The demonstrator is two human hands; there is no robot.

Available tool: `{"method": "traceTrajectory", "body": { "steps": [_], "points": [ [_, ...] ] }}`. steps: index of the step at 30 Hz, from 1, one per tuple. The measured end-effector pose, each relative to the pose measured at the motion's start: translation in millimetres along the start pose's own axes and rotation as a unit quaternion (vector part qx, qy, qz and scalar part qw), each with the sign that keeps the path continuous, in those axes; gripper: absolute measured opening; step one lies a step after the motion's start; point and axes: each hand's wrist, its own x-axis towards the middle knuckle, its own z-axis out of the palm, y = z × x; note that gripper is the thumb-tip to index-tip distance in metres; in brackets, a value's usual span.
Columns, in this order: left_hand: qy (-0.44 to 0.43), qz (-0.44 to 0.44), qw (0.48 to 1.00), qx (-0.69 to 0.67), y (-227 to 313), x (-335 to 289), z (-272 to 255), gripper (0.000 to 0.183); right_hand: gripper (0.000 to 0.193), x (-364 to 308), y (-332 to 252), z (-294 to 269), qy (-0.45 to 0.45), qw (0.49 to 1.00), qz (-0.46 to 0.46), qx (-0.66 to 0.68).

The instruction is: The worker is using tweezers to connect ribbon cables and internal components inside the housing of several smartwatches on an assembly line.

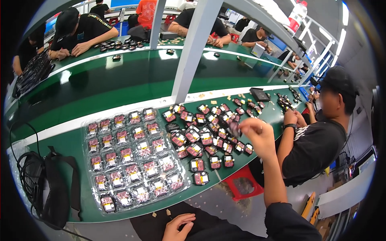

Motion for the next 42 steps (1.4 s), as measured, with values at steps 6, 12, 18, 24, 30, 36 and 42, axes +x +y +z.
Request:
{"method": "traceTrajectory", "body": {
  "steps": [6,12,18,24,30,36,42],
  "points": [
    [0.008,0.116,0.953,-0.281,29,-14,-8,0.072,0.017,-73,-68,72,-0.273,0.950,-0.147,-0.016],
    [-0.009,0.070,0.936,-0.346,43,-21,-26,0.049,0.034,-103,-42,118,-0.407,0.904,-0.118,0.058],
    [0.091,0.066,0.961,-0.254,40,-33,-20,0.043,0.032,-124,-29,135,-0.406,0.907,-0.065,0.095],
    [0.133,0.062,0.967,-0.208,42,-35,-19,0.044,0.030,-128,-24,146,-0.401,0.906,-0.056,0.120],
    [0.174,0.022,0.969,-0.176,41,-31,-19,0.042,0.027,-127,-19,152,-0.423,0.898,-0.057,0.105],
    [0.174,0.010,0.973,-0.154,40,-29,-17,0.039,0.024,-132,-15,150,-0.423,0.900,-0.049,0.096],
    [0.182,0.004,0.966,-0.182,36,-31,-12,0.039,0.025,-138,-17,148,-0.426,0.900,-0.044,0.082]
  ]
}}
